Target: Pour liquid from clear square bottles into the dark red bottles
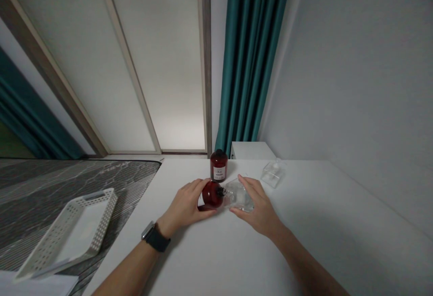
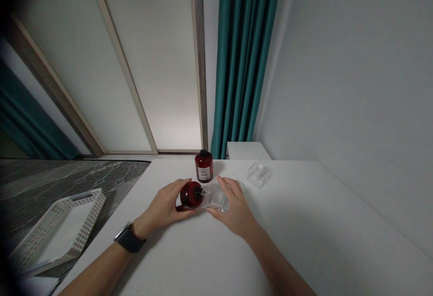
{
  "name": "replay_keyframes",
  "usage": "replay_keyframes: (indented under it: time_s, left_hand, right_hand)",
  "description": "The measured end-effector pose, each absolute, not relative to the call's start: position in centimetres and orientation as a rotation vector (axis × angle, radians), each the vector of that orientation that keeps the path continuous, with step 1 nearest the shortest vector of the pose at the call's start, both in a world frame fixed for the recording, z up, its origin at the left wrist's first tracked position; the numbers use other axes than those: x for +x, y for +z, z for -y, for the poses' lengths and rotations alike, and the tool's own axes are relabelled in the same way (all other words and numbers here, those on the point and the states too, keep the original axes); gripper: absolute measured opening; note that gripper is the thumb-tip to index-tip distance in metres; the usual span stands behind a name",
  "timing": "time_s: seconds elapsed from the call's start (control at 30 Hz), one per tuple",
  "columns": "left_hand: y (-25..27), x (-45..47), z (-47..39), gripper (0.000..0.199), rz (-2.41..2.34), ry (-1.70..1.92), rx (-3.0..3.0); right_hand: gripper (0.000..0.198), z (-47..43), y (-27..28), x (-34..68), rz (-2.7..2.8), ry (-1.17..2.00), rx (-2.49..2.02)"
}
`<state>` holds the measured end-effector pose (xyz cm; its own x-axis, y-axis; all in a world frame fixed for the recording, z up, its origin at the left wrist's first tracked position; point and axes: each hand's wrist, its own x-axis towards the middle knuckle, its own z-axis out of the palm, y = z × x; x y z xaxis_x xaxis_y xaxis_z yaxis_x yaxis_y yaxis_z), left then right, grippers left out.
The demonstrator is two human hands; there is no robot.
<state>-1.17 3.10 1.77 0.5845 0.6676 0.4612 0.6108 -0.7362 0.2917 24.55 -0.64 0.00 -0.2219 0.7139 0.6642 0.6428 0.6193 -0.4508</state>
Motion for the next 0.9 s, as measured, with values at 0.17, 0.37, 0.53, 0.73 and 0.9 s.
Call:
replay_keyframes:
  time_s: [0.17, 0.37, 0.53, 0.73, 0.9]
  left_hand:
    - [1.7, -1.0, -2.9, 0.076, -1.088, 0.869, 2.697]
    - [1.6, -0.9, -2.9, 0.075, -1.070, 0.875, 2.691]
    - [1.5, -0.8, -2.9, 0.073, -1.069, 0.896, 2.669]
    - [1.4, -0.8, -2.7, 0.074, -1.046, 0.916, 2.644]
    - [1.5, -0.4, -2.3, 0.073, -1.021, 0.936, 2.607]
  right_hand:
    - [0.086, 0.9, 0.5, 24.7, 1.961, 0.114, -1.089]
    - [0.083, 1.0, 0.9, 24.9, 1.978, 0.127, -1.095]
    - [0.083, 1.0, 1.4, 25.0, 1.992, 0.185, -1.124]
    - [0.082, 1.4, 2.1, 25.2, 2.020, 0.215, -1.157]
    - [0.082, 1.6, 2.7, 25.7, 2.037, 0.221, -1.160]
